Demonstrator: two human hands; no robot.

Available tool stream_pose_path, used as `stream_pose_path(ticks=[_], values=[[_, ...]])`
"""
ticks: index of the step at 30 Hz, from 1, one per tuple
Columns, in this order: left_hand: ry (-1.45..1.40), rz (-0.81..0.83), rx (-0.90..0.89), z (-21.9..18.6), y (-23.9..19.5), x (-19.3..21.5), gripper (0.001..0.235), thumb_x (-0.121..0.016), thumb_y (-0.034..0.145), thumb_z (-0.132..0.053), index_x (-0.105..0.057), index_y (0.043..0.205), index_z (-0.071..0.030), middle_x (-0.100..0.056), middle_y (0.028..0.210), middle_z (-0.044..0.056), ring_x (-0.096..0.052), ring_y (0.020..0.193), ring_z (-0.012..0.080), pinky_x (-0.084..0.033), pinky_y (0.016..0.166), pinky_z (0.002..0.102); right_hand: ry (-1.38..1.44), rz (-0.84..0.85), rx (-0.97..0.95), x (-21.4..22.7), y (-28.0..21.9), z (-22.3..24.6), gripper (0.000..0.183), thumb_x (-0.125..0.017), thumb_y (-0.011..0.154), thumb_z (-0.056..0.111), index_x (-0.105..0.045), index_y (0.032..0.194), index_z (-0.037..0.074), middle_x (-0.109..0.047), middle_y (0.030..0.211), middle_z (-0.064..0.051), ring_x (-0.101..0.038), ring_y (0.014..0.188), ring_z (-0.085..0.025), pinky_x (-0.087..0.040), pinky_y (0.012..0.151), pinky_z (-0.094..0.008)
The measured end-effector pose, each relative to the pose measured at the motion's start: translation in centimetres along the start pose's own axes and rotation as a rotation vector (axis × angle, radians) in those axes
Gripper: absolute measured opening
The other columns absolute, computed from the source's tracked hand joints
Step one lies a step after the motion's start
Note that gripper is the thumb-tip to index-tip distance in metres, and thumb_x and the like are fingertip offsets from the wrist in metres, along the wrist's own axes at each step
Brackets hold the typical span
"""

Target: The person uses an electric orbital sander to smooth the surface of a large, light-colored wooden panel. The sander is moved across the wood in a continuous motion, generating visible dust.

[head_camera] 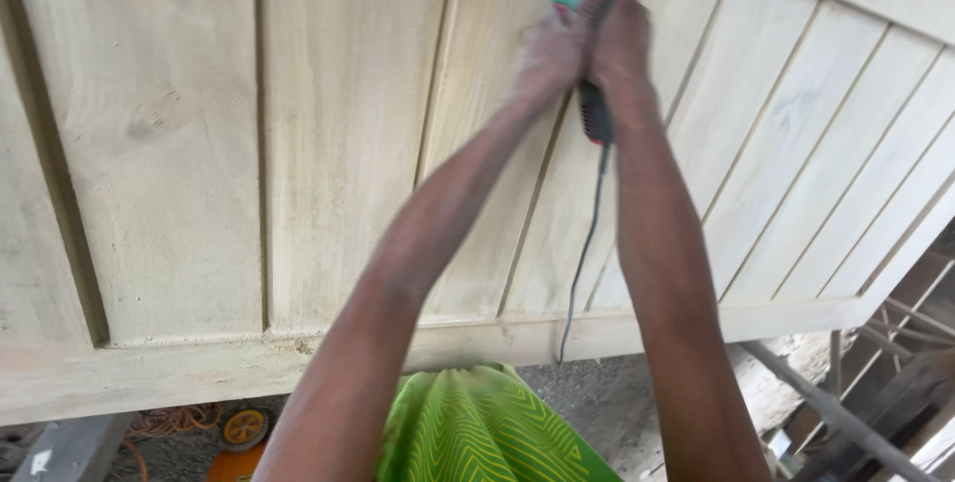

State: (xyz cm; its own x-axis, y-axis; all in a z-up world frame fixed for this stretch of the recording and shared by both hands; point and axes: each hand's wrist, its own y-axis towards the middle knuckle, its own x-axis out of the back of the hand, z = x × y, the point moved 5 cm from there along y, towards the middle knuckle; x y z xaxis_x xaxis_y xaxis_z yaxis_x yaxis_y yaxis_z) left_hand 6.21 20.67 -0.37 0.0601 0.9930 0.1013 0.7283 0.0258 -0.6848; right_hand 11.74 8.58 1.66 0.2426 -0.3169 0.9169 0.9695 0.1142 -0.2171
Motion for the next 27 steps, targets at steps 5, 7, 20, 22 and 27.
stream_pose_path(ticks=[5, 7, 20, 22, 27], values=[[-0.306, -0.100, -0.034, 3.4, 0.6, 8.7, 0.105, -0.031, 0.081, -0.088, -0.061, 0.123, 0.003, -0.079, 0.096, 0.022, -0.083, 0.082, 0.0322, -0.064, 0.066, 0.043, -0.149, 0.020, 0.140, -5.3, 1.5, 8.9, 0.026, -0.051, 0.103, 0.024, -0.057, 0.110, 0.000, -0.073, 0.092, -0.025, -0.071, 0.086, -0.045, -0.055, 0.076, -0.057], [-0.396, -0.112, -0.135, 3.7, -0.2, 10.1, 0.105, -0.035, 0.084, -0.087, -0.060, 0.124, 0.006, -0.078, 0.099, 0.017, -0.083, 0.084, 0.0259, -0.066, 0.065, 0.039, -0.107, 0.043, 0.169, -5.1, 1.3, 10.5, 0.025, -0.050, 0.102, 0.022, -0.061, 0.106, 0.000, -0.072, 0.092, -0.026, -0.071, 0.085, -0.045, -0.055, 0.076, -0.057], [-0.162, 0.025, -0.039, -0.7, -0.1, -5.9, 0.111, -0.031, 0.084, -0.087, -0.055, 0.138, 0.007, -0.071, 0.126, 0.031, -0.067, 0.123, 0.0424, -0.047, 0.107, 0.047, -0.041, 0.054, 0.031, 3.3, -1.8, -3.9, 0.058, -0.062, 0.106, 0.034, -0.030, 0.140, -0.001, -0.072, 0.097, -0.030, -0.069, 0.087, -0.051, -0.053, 0.075, -0.060], [-0.212, 0.003, -0.038, 0.6, -2.1, -6.3, 0.108, -0.035, 0.087, -0.085, -0.051, 0.141, 0.007, -0.067, 0.130, 0.031, -0.062, 0.126, 0.0442, -0.045, 0.108, 0.047, -0.034, 0.080, 0.035, 3.3, -3.6, -3.8, 0.067, -0.063, 0.105, 0.034, -0.022, 0.146, -0.001, -0.072, 0.096, -0.031, -0.070, 0.086, -0.052, -0.053, 0.075, -0.060], [-0.408, -0.029, -0.137, 3.7, -3.8, -5.4, 0.103, -0.034, 0.088, -0.082, -0.053, 0.141, 0.004, -0.068, 0.124, 0.031, -0.066, 0.114, 0.0421, -0.051, 0.095, 0.047, -0.132, 0.166, 0.113, 0.5, -5.2, -1.9, 0.059, -0.063, 0.105, 0.033, -0.032, 0.143, 0.002, -0.070, 0.089, -0.033, -0.068, 0.085, -0.055, -0.051, 0.079, -0.064]])
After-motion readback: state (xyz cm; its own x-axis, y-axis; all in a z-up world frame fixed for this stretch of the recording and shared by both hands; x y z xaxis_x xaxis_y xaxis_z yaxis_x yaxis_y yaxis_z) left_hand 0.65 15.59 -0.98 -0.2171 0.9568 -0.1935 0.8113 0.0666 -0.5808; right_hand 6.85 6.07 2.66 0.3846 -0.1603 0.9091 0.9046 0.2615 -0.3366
